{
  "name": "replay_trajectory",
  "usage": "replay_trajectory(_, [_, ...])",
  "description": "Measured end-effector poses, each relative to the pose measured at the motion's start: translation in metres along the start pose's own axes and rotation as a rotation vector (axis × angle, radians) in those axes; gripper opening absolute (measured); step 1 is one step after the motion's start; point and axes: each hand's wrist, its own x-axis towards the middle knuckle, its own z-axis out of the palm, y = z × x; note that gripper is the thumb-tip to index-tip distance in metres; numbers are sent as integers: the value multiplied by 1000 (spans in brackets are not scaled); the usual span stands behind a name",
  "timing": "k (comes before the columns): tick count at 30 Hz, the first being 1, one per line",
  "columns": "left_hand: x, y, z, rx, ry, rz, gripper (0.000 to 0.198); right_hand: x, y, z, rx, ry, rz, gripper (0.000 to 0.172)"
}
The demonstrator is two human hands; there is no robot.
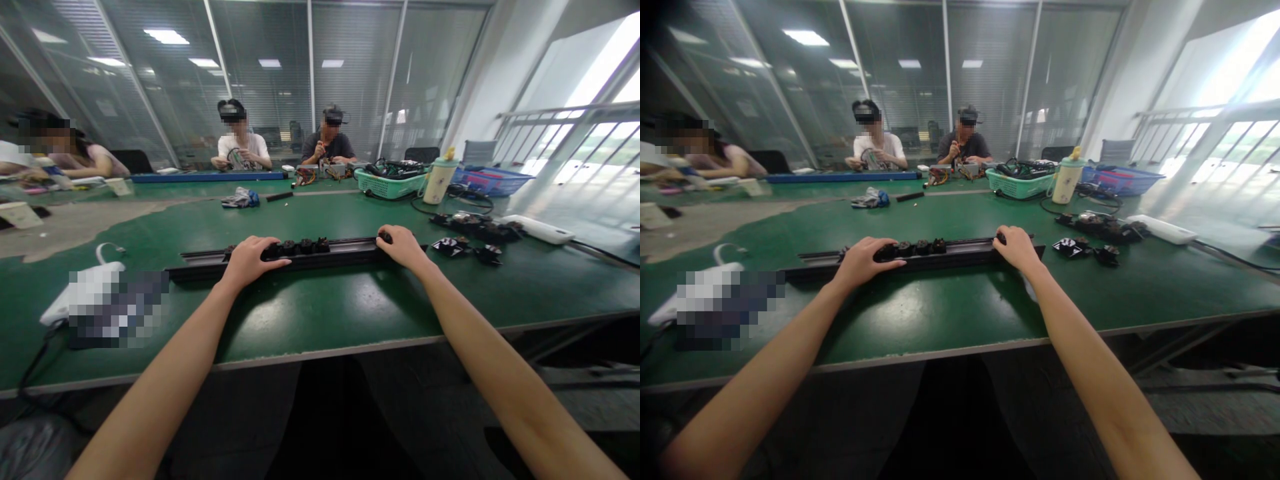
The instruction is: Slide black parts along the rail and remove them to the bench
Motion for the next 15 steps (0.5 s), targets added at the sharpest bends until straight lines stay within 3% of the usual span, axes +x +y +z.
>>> replay_trajectory(15, [0,-2,2,7,0,3,69,0,6,2,-27,7,9,29])
